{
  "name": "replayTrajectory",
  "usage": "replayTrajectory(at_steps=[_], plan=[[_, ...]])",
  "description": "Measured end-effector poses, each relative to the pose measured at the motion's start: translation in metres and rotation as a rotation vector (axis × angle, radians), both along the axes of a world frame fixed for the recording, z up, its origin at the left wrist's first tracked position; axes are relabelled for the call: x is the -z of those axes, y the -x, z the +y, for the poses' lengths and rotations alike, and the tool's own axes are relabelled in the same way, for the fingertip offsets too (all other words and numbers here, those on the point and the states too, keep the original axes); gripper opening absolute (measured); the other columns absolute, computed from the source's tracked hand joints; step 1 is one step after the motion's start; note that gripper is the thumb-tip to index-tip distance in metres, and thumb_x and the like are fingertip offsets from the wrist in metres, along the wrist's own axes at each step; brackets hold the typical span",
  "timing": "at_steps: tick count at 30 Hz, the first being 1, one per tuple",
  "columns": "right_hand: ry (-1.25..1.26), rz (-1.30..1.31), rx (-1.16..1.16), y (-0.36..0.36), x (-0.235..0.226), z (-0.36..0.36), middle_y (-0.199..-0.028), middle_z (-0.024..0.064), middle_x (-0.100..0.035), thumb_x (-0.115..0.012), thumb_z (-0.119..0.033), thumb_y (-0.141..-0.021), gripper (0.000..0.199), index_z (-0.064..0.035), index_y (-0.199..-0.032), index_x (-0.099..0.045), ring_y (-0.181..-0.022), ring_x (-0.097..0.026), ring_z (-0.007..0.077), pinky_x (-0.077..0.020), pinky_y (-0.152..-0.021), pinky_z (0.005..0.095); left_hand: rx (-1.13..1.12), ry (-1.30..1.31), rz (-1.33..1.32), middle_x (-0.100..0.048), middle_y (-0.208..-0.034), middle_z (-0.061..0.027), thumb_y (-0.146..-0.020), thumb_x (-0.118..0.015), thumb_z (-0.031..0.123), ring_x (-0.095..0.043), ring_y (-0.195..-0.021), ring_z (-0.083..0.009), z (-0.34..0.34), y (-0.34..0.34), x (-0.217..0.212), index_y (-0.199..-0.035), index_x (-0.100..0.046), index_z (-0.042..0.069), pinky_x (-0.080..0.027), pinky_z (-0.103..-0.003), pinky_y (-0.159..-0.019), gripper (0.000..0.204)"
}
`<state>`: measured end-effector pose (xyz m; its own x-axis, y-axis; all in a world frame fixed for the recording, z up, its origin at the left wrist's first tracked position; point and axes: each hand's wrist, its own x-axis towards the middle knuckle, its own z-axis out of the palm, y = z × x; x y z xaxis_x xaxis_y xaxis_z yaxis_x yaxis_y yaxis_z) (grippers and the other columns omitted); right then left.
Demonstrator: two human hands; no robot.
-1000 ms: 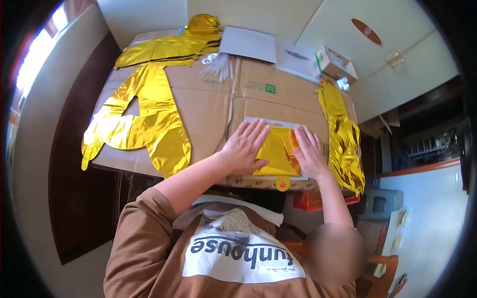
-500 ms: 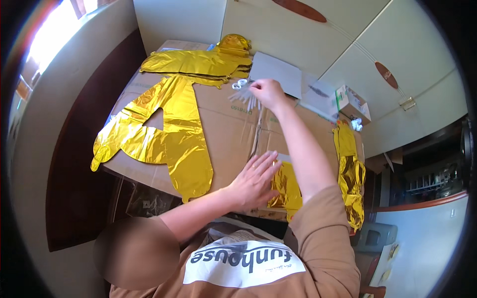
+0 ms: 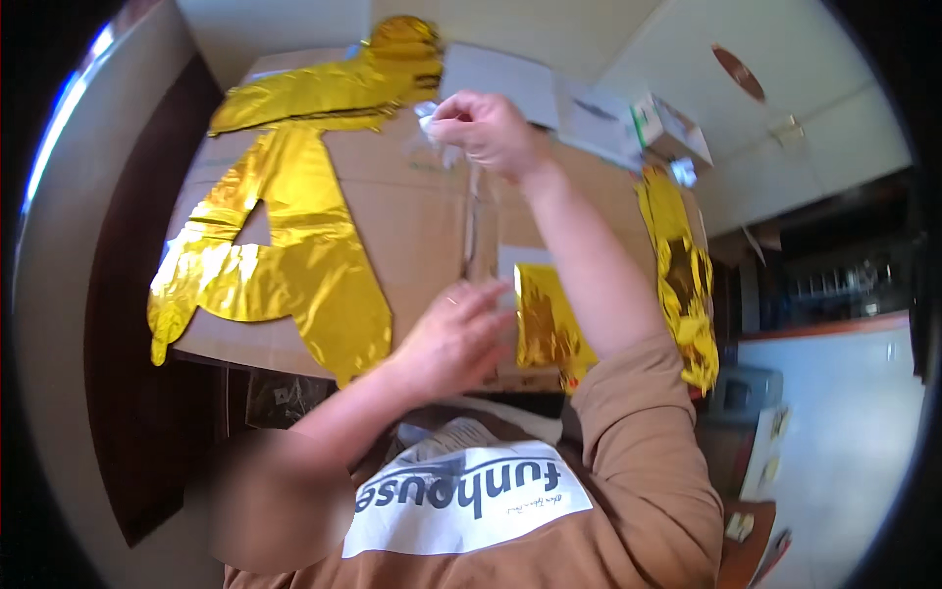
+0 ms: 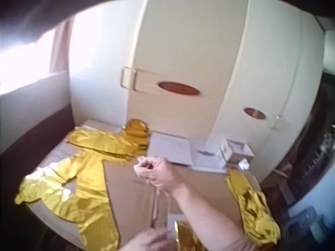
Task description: Folding and placing gold foil letter balloons into plastic packaging with cardboard backings.
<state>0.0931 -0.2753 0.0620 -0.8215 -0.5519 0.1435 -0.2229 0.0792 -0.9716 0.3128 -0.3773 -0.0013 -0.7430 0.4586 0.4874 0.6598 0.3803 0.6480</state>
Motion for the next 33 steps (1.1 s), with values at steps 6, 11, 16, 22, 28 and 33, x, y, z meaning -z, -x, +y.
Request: replayTrajectory(at_steps=[6,11,16,22,28,33], plan=[[-0.373,0.264,0.124,-0.149,-0.029,0.199,-0.107,0.0065,-0.072,-0.072,-0.012,-0.088,0.012,-0.0016,-0.087,-0.065,-0.083,-0.059,0.0084,-0.0498,-0.075,0.027,0.0,0.145,0.126,-0.062,-0.124,-0.0163,-0.08,-0.075,0.013,-0.057,-0.121,-0.0381,-0.009,0.003,-0.006,-0.112,-0.067,0.006,-0.046,-0.051,-0.104,0.034],[-0.512,-0.095,0.227,-0.203,0.011,0.249,-0.114,0.0092,-0.071,-0.068,-0.005,-0.087,0.007,-0.0022,-0.087,-0.061,-0.088,-0.059,0.0073,-0.0507,-0.082,0.0254,0.199,0.271,0.284,-0.061,-0.121,-0.0169,-0.075,-0.078,0.016,-0.056,-0.121,-0.0374,0.029,0.01,-0.022,-0.107,-0.064,0.003,-0.045,-0.052,-0.106,0.038],[-0.665,-0.025,0.228,-0.201,0.032,0.247,-0.107,0.0118,-0.074,-0.067,-0.007,-0.087,0.009,-0.0011,-0.083,-0.061,-0.085,-0.065,0.0109,-0.0536,-0.081,0.0281,0.272,0.562,0.276,-0.062,-0.113,-0.0172,-0.072,-0.076,0.027,-0.059,-0.111,-0.0352,0.057,0.014,-0.016,-0.102,-0.061,0.003,-0.042,-0.049,-0.107,0.041],[-0.725,0.14,0.233,-0.197,0.041,0.251,-0.085,0.0125,-0.073,-0.07,-0.019,-0.079,0.017,-0.0032,-0.086,-0.067,-0.079,-0.07,0.0277,-0.0544,-0.073,0.0373,0.288,0.626,0.264,-0.063,-0.101,-0.0159,-0.066,-0.075,0.02,-0.063,-0.098,-0.0351,0.064,0.007,-0.01,-0.095,-0.057,0.004,-0.047,-0.046,-0.1,0.037],[-0.773,0.119,0.243,-0.196,0.039,0.251,-0.084,0.011,-0.073,-0.071,-0.021,-0.078,0.017,-0.0054,-0.086,-0.069,-0.078,-0.07,0.0266,-0.0544,-0.073,0.0375,0.216,0.599,0.366,-0.064,-0.096,-0.015,-0.066,-0.074,0.018,-0.067,-0.089,-0.034,0.07,0.004,0.002,-0.102,-0.057,0.003,-0.053,-0.045,-0.088,0.043],[-0.807,-0.013,0.233,-0.198,0.023,0.243,-0.095,0.0146,-0.076,-0.069,-0.012,-0.086,0.015,-0.0003,-0.079,-0.062,-0.103,-0.072,0.0216,-0.0553,-0.086,0.0342,0.223,0.497,0.332,-0.068,-0.101,-0.0133,-0.069,-0.075,0.018,-0.068,-0.089,-0.0314,0.064,0.018,0.006,-0.109,-0.06,0.002,-0.054,-0.043,-0.085,0.046]])
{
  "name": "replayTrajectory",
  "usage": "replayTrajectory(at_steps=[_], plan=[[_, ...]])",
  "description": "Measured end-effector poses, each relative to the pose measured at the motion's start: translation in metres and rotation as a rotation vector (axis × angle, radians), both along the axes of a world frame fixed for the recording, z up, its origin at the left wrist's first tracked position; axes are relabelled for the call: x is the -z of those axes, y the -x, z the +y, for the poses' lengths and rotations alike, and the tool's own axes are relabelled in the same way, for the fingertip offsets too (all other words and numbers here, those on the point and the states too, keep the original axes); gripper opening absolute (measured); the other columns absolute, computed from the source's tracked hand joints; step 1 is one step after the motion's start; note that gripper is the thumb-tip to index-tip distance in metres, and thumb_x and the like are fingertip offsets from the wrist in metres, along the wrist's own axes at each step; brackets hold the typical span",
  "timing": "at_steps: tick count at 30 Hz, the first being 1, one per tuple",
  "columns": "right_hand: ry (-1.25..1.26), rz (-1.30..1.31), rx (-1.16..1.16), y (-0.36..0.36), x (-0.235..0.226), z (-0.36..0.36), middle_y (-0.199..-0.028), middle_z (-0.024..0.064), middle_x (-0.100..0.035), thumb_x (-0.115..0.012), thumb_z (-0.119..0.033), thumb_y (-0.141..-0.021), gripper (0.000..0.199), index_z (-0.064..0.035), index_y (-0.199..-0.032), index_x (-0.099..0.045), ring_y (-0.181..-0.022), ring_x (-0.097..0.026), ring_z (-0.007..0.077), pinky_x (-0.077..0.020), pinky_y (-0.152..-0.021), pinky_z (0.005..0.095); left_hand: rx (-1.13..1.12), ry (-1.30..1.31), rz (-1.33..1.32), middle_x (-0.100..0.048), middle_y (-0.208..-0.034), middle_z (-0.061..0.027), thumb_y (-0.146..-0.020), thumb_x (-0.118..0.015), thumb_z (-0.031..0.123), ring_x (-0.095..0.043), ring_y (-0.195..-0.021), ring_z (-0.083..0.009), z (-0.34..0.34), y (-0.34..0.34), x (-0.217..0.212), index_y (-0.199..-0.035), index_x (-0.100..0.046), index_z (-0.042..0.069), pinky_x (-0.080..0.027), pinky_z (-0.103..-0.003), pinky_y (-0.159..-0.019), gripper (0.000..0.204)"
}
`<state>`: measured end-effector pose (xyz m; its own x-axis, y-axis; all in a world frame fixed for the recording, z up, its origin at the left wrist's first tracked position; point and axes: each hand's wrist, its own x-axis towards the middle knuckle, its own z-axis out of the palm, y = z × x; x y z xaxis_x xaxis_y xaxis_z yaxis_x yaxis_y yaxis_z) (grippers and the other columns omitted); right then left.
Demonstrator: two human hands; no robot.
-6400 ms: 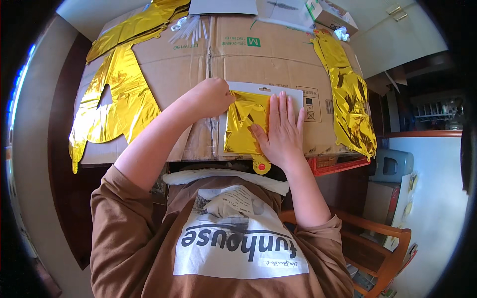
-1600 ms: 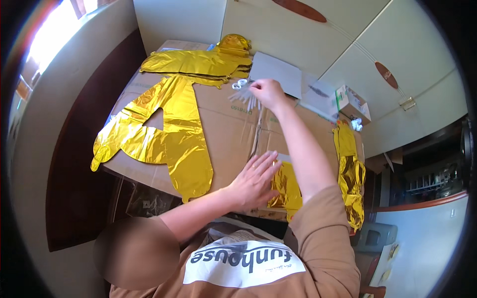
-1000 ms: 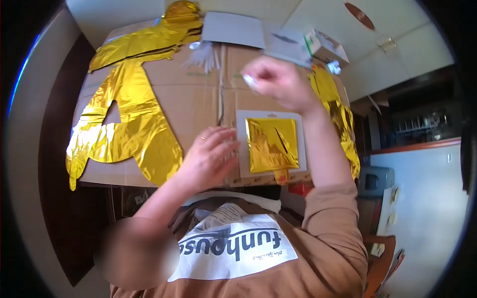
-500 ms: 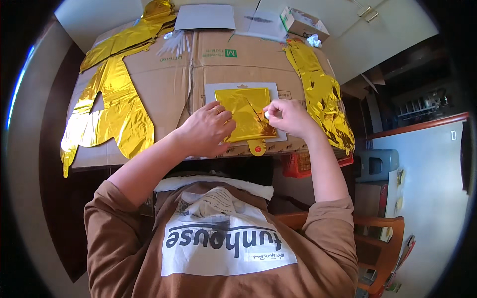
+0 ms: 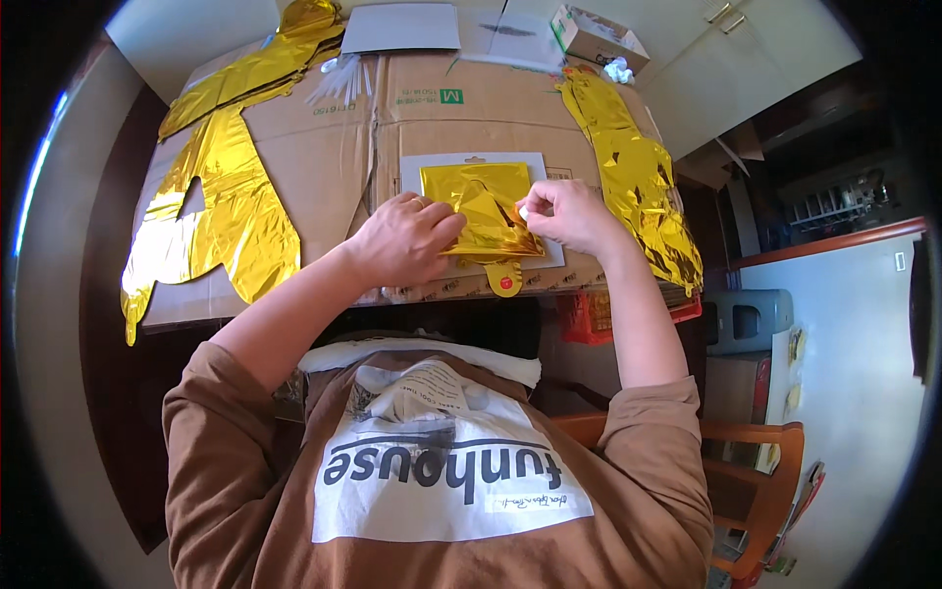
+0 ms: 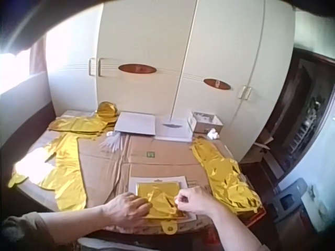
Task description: Folding and placing gold foil letter balloons into plastic packaging with cardboard backings.
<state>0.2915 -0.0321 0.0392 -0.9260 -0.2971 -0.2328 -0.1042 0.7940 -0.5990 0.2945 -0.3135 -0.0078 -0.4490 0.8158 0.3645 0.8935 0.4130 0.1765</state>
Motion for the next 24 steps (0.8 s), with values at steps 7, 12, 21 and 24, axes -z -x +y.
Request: replayTrajectory(at_steps=[7,12,21,24], plan=[[0.238,0.133,0.037,-0.012,0.002,0.008,-0.105,0.0143,-0.074,-0.069,-0.01,-0.086,0.013,-0.0011,-0.081,-0.061,-0.099,-0.071,0.0195,-0.0546,-0.082,0.0337,-0.067,-0.176,-0.07,-0.072,-0.091,-0.0133,-0.078,-0.074,0.012,-0.07,-0.084,-0.0317,-0.002,0.013,0.011,-0.099,-0.067,0.005,-0.055,-0.043,-0.08,0.023],[0.167,0.445,-0.006,-0.077,-0.023,0.0,-0.094,0.0084,-0.068,-0.07,-0.008,-0.084,0.011,-0.0008,-0.083,-0.061,-0.085,-0.067,0.0189,-0.0538,-0.075,0.0317,-0.117,-0.2,-0.173,-0.072,-0.084,-0.0163,-0.084,-0.07,0.011,-0.07,-0.078,-0.0346,-0.008,0.022,0.009,-0.101,-0.069,0.005,-0.056,-0.045,-0.075,0.018],[-0.161,0.583,0.006,-0.059,0.015,-0.037,-0.088,0.0162,-0.068,-0.067,-0.017,-0.089,0.016,-0.004,-0.098,-0.067,-0.08,-0.066,0.0357,-0.0526,-0.072,0.0431,-0.16,-0.247,-0.25,-0.071,-0.086,-0.0173,-0.085,-0.068,0.011,-0.07,-0.08,-0.0372,-0.006,0.029,0.011,-0.104,-0.069,0.004,-0.056,-0.045,-0.074,0.02],[-0.237,0.63,-0.063,-0.082,0.004,-0.034,-0.102,0.0148,-0.07,-0.072,-0.019,-0.086,0.028,-0.003,-0.109,-0.067,-0.088,-0.066,0.0326,-0.0504,-0.082,0.0414,-0.181,-0.238,-0.262,-0.071,-0.085,-0.017,-0.086,-0.068,0.012,-0.07,-0.079,-0.0368,-0.009,0.027,0.013,-0.104,-0.069,0.005,-0.056,-0.045,-0.074,0.019]])
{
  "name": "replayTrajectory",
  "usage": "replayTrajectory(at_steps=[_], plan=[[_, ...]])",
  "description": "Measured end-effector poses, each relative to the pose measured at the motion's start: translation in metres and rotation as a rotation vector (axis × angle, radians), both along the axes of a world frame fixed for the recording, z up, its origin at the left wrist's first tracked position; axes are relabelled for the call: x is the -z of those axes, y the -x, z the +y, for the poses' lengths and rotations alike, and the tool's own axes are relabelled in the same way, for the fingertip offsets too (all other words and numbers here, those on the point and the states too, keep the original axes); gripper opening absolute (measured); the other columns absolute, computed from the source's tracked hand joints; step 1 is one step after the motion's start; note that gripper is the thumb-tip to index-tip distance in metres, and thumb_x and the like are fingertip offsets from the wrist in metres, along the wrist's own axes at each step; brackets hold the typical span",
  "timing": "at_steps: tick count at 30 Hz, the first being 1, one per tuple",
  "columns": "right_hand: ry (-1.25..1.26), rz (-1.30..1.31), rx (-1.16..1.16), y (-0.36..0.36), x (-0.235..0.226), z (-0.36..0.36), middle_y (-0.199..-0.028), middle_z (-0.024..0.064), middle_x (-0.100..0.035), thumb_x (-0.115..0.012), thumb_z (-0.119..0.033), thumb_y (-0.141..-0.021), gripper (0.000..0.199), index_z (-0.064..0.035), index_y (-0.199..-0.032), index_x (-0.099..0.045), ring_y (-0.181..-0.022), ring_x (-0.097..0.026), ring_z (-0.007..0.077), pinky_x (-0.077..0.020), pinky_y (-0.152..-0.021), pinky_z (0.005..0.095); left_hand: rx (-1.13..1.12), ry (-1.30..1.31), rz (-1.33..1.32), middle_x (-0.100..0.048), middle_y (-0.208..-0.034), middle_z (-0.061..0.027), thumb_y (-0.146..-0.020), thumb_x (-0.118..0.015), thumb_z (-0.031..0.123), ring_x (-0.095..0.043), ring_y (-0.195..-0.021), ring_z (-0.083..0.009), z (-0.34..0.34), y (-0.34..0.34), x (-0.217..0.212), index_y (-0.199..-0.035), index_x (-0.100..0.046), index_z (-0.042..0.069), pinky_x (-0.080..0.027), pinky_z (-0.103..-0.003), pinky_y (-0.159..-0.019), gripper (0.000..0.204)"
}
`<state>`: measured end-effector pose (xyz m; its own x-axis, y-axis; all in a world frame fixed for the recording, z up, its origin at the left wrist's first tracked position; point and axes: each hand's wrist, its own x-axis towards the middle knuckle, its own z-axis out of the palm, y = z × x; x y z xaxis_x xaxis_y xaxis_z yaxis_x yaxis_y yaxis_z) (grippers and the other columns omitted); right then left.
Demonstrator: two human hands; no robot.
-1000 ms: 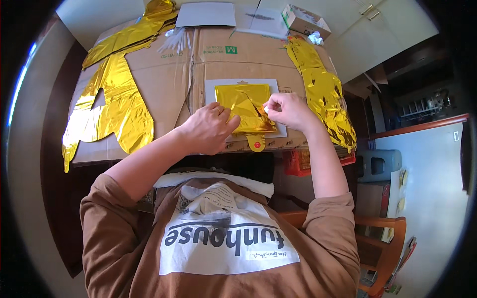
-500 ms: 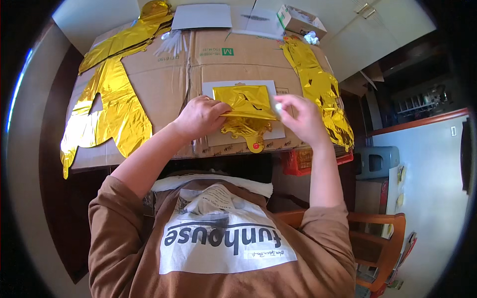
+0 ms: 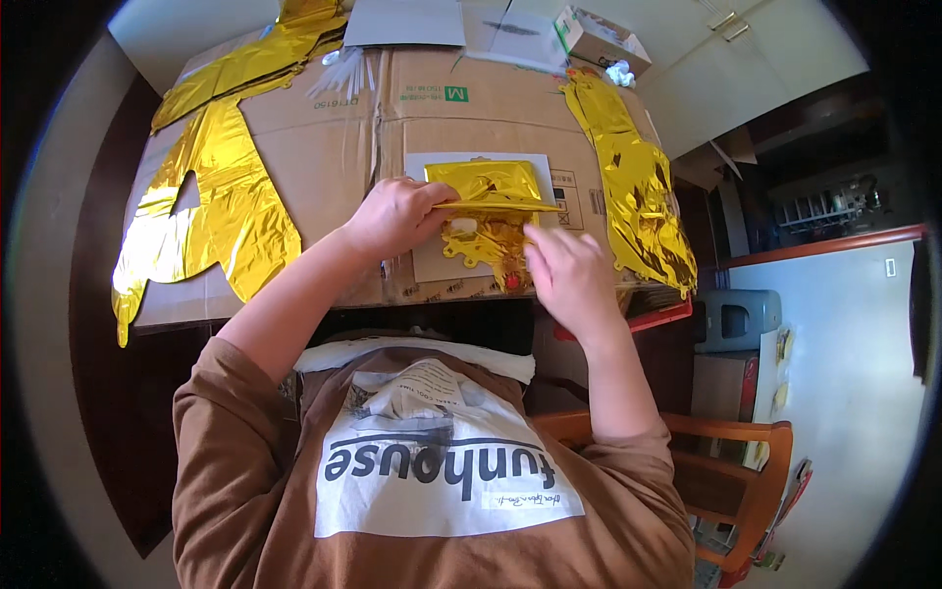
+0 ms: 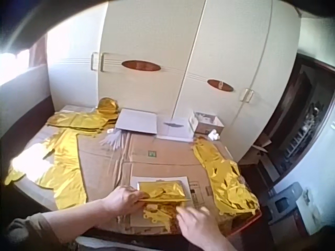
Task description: Folding and placing gold foil letter balloons into plastic packaging with cardboard backings.
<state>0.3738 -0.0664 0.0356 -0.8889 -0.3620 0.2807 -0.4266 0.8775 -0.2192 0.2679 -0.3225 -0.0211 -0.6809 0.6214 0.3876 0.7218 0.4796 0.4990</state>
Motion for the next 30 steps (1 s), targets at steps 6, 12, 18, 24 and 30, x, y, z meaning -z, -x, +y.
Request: replayTrajectory(at_steps=[6,12,18,24,30], plan=[[-0.083,-0.003,-0.127,-0.028,0.021,0.017,-0.129,0.009,-0.062,-0.081,-0.018,-0.074,0.053,-0.0048,-0.123,-0.065,-0.106,-0.059,0.0286,-0.0461,-0.09,0.0405,0.021,-0.005,0.029,-0.071,-0.084,-0.0163,-0.086,-0.069,0.013,-0.07,-0.078,-0.0358,0.002,0.004,0.001,-0.103,-0.069,0.005,-0.056,-0.045,-0.074,0.019],[-0.08,-0.001,-0.227,-0.012,0.024,0.026,-0.12,0.0083,-0.065,-0.08,-0.019,-0.076,0.042,-0.0076,-0.115,-0.068,-0.098,-0.061,0.0264,-0.0453,-0.088,0.0406,0.022,0.004,0.019,-0.072,-0.084,-0.016,-0.087,-0.069,0.014,-0.07,-0.079,-0.0353,0.002,0.005,-0.001,-0.103,-0.069,0.005,-0.056,-0.045,-0.074,0.019],[0.006,0.074,-0.32,-0.005,0.011,-0.016,-0.121,0.0089,-0.066,-0.078,-0.028,-0.078,0.046,-0.0073,-0.118,-0.067,-0.095,-0.06,0.0262,-0.0443,-0.088,0.0408,0.029,0.011,0.016,-0.071,-0.084,-0.0162,-0.086,-0.069,0.013,-0.07,-0.079,-0.0352,0.0,0.006,0.0,-0.105,-0.068,0.005,-0.056,-0.045,-0.074,0.02],[-0.053,0.041,-0.179,0.008,0.028,-0.03,-0.128,0.0097,-0.065,-0.075,-0.028,-0.084,0.055,-0.0055,-0.132,-0.061,-0.095,-0.058,0.027,-0.0439,-0.088,0.0403,0.043,0.018,0.02,-0.071,-0.083,-0.0162,-0.086,-0.07,0.012,-0.07,-0.077,-0.0353,0.001,0.008,0.0,-0.105,-0.068,0.005,-0.056,-0.045,-0.073,0.02],[0.047,0.044,-0.189,-0.006,0.012,-0.004,-0.128,0.0102,-0.064,-0.076,-0.027,-0.08,0.052,-0.0042,-0.125,-0.063,-0.1,-0.058,0.0293,-0.0435,-0.092,0.0426,0.044,-0.02,0.028,-0.071,-0.082,-0.0161,-0.085,-0.07,0.011,-0.07,-0.077,-0.0351,0.001,0.008,0.002,-0.104,-0.069,0.005,-0.056,-0.045,-0.072,0.02]])
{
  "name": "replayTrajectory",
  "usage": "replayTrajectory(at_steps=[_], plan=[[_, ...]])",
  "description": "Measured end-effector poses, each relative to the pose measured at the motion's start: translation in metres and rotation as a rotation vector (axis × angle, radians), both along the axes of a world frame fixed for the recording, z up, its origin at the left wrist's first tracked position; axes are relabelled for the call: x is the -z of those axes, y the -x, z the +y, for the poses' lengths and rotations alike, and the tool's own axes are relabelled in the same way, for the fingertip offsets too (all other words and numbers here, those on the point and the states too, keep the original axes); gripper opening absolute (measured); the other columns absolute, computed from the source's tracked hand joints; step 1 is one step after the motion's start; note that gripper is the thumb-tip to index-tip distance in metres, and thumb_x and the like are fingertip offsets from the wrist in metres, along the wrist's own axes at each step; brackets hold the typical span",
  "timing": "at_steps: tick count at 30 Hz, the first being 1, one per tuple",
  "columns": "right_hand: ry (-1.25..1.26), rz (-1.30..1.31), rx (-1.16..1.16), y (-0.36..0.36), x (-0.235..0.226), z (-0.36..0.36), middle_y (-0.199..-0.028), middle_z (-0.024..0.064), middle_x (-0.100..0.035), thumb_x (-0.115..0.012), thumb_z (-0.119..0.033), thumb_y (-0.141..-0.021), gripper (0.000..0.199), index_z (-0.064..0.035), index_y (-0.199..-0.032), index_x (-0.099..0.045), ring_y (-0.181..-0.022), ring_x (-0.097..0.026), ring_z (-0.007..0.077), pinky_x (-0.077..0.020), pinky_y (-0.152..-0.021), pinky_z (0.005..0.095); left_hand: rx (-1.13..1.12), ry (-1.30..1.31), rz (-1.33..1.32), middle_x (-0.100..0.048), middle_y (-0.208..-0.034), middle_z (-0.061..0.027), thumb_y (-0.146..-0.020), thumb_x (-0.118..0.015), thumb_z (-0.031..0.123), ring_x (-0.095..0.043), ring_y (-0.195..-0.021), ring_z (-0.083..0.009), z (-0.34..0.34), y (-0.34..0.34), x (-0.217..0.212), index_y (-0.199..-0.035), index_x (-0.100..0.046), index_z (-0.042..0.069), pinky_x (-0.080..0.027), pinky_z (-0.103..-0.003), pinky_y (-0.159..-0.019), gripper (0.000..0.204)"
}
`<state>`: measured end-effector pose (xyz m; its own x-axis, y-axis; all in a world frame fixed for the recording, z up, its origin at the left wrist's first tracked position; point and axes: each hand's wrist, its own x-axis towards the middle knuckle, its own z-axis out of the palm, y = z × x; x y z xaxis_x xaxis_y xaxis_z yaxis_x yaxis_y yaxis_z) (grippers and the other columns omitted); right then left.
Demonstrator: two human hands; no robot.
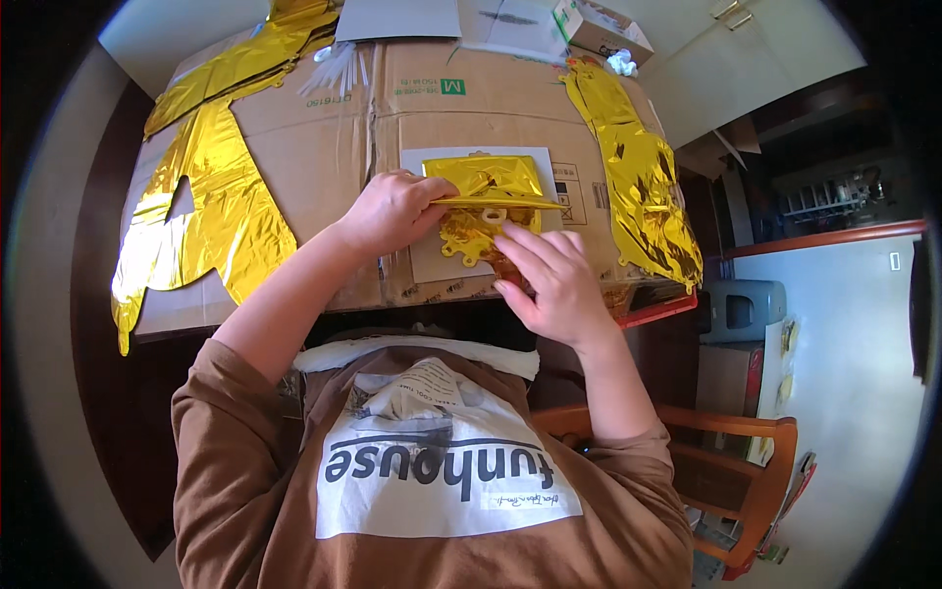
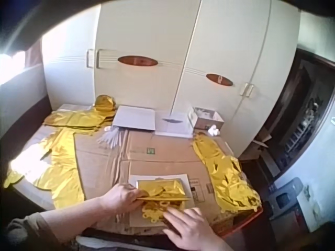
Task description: Folding and placing gold foil letter balloons into plastic packaging with cardboard backings.
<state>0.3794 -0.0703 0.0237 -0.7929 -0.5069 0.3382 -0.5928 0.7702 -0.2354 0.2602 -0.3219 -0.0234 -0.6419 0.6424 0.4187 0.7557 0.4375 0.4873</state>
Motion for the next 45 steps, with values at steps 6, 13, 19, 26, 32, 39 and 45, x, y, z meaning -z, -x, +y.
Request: replayTrajectory(at_steps=[6,13,19,26,32,39,45], plan=[[-0.093,-0.017,-0.054,-0.013,0.008,0.029,-0.128,0.0103,-0.061,-0.082,-0.022,-0.071,0.056,-0.0062,-0.121,-0.064,-0.108,-0.057,0.0299,-0.043,-0.099,0.0446,-0.006,0.008,-0.009,-0.071,-0.082,-0.0162,-0.085,-0.07,0.011,-0.07,-0.077,-0.0349,0.001,-0.001,-0.003,-0.103,-0.069,0.005,-0.056,-0.044,-0.073,0.019],[-0.054,-0.021,-0.106,-0.002,0.012,0.03,-0.117,0.0058,-0.064,-0.08,-0.015,-0.074,0.035,-0.0096,-0.106,-0.069,-0.101,-0.059,0.0256,-0.0458,-0.09,0.0401,-0.002,-0.007,0.04,-0.07,-0.077,-0.0152,-0.086,-0.069,0.014,-0.07,-0.072,-0.0342,0.002,0.004,0.004,-0.102,-0.069,0.006,-0.056,-0.045,-0.07,0.018],[-0.058,-0.023,-0.09,0.007,0.01,0.031,-0.108,0.0069,-0.07,-0.078,-0.009,-0.075,0.024,-0.0086,-0.099,-0.073,-0.093,-0.064,0.0252,-0.0483,-0.087,0.0383,0.003,-0.007,0.06,-0.07,-0.077,-0.0147,-0.085,-0.07,0.013,-0.069,-0.072,-0.034,0.002,0.004,0.001,-0.102,-0.07,0.006,-0.056,-0.044,-0.07,0.019],[0.258,0.235,0.198,0.021,0.014,0.007,-0.094,0.0054,-0.071,-0.079,-0.003,-0.077,0.019,-0.0073,-0.093,-0.071,-0.083,-0.068,0.0261,-0.0529,-0.075,0.0358,0.023,0.005,0.057,-0.07,-0.078,-0.0153,-0.083,-0.07,0.011,-0.069,-0.075,-0.0352,0.001,0.006,-0.002,-0.102,-0.069,0.006,-0.056,-0.045,-0.073,0.02],[0.206,0.522,0.504,0.043,0.043,-0.023,-0.085,0.0033,-0.063,-0.081,-0.013,-0.078,0.029,-0.0114,-0.1,-0.063,-0.07,-0.063,0.0264,-0.0491,-0.065,0.0375,-0.004,0.028,-0.009,-0.071,-0.085,-0.0157,-0.084,-0.07,0.009,-0.069,-0.085,-0.0354,0.0,0.005,-0.005,-0.105,-0.069,0.004,-0.055,-0.045,-0.079,0.022],[0.519,0.455,0.463,0.037,0.076,-0.032,-0.084,0.0025,-0.063,-0.083,-0.005,-0.076,0.039,-0.0097,-0.105,-0.057,-0.072,-0.064,0.0237,-0.0495,-0.075,0.0416,0.013,0.031,-0.064,-0.071,-0.087,-0.016,-0.087,-0.069,0.009,-0.069,-0.086,-0.0361,-0.001,0.007,-0.004,-0.105,-0.069,0.004,-0.055,-0.046,-0.08,0.019],[0.458,0.565,0.242,0.04,0.062,-0.034,-0.086,0.0051,-0.065,-0.083,-0.006,-0.077,0.037,-0.0076,-0.102,-0.057,-0.083,-0.065,0.0262,-0.0503,-0.086,0.0415,-0.006,0.013,-0.068,-0.072,-0.089,-0.0172,-0.088,-0.069,0.012,-0.069,-0.086,-0.0373,0.0,0.007,-0.005,-0.104,-0.07,0.004,-0.055,-0.046,-0.08,0.018]])
